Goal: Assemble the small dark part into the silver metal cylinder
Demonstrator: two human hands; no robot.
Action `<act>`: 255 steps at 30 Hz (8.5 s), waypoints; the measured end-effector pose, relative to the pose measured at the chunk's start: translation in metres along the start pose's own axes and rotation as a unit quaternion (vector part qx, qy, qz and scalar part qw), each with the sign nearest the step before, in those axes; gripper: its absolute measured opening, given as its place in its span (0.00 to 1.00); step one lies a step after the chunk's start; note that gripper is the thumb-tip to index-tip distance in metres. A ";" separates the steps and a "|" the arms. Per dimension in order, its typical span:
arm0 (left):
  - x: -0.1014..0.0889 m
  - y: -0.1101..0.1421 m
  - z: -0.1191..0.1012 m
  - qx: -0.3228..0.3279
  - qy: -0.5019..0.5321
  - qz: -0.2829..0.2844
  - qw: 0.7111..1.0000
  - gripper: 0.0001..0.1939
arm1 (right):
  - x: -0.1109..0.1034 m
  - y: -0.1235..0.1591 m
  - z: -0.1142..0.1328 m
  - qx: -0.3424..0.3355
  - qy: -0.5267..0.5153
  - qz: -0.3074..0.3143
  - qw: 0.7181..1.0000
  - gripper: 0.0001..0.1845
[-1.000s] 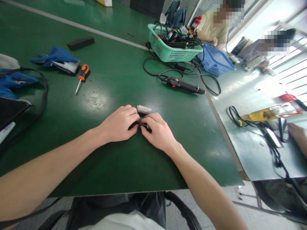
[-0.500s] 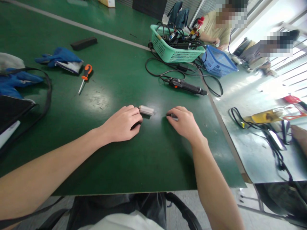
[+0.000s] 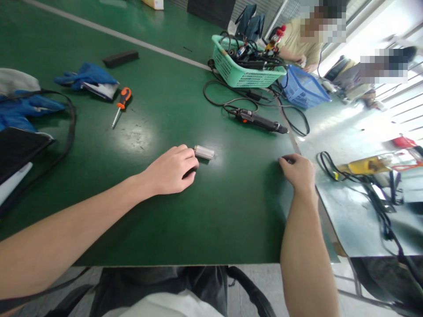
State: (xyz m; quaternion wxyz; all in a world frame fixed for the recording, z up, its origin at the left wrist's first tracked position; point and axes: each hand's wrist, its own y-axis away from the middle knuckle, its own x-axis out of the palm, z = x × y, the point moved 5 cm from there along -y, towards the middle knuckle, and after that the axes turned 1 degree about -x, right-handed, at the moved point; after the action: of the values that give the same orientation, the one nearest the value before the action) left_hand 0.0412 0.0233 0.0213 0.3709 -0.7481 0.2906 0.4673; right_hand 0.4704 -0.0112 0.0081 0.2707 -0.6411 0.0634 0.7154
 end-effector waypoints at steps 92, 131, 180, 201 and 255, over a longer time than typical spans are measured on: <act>0.003 -0.002 0.000 0.015 -0.017 -0.002 1.000 0.11 | -0.008 0.143 0.250 -0.345 -0.195 0.069 0.915 0.05; 0.003 -0.003 -0.001 0.016 -0.026 -0.002 1.000 0.10 | -0.009 0.131 0.243 -0.344 -0.187 0.070 0.917 0.06; 0.002 -0.003 -0.001 0.018 -0.030 -0.001 0.999 0.10 | -0.008 0.134 0.245 -0.375 -0.195 0.090 0.902 0.09; 0.003 -0.003 0.000 0.014 -0.030 0.010 0.999 0.10 | -0.009 0.133 0.247 -0.371 -0.198 0.086 0.903 0.06; 0.001 -0.001 0.000 0.019 0.000 -0.002 1.000 0.11 | 0.036 -0.057 0.122 -0.190 -0.031 0.000 0.981 0.18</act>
State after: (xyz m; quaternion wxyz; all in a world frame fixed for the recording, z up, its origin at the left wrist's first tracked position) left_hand 0.0422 0.0234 0.0209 0.3861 -0.7414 0.2980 0.4610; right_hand 0.3880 0.1014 0.0091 0.1455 -0.6583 -0.0822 0.7339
